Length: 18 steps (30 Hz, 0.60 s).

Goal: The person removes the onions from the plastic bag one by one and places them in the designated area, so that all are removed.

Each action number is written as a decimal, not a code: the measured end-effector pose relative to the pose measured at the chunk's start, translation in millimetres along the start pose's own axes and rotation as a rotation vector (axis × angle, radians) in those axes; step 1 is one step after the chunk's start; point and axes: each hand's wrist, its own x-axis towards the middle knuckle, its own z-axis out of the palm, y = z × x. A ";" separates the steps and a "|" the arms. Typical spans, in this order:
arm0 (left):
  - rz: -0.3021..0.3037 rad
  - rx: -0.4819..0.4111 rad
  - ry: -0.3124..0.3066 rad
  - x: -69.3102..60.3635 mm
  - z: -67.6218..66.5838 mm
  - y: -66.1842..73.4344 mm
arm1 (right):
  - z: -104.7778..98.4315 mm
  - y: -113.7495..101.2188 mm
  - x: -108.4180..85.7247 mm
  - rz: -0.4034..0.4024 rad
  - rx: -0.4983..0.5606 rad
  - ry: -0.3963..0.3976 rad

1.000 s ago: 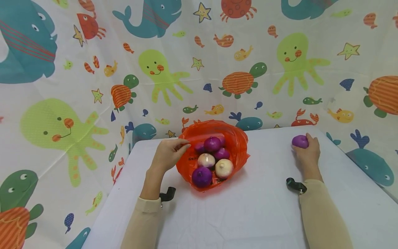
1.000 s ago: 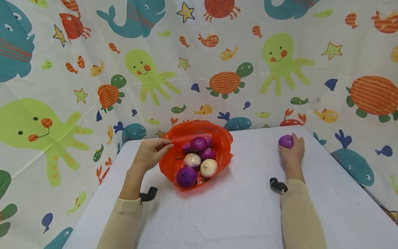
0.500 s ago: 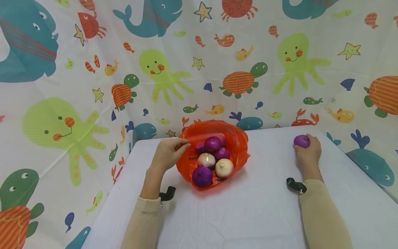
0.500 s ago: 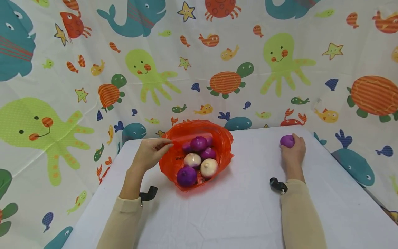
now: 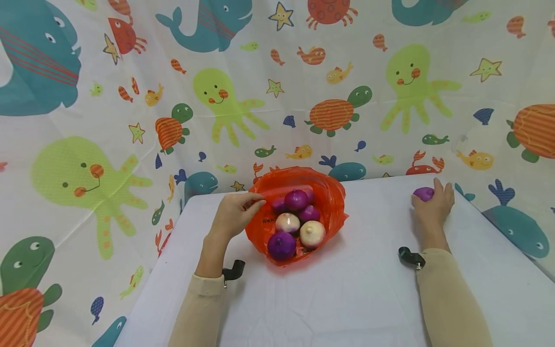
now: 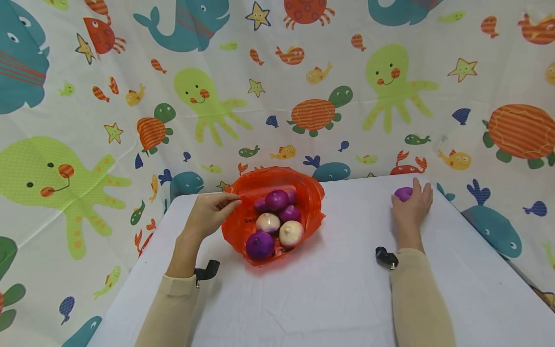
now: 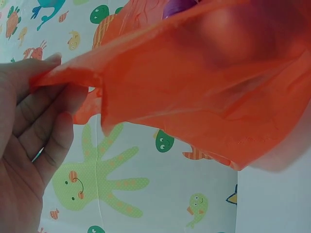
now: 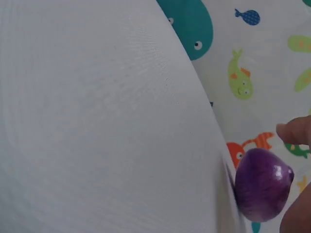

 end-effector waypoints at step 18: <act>-0.008 0.002 -0.007 0.1 -1.0 1.4 | 23.6 -115.0 -57.3 -0.715 0.221 0.011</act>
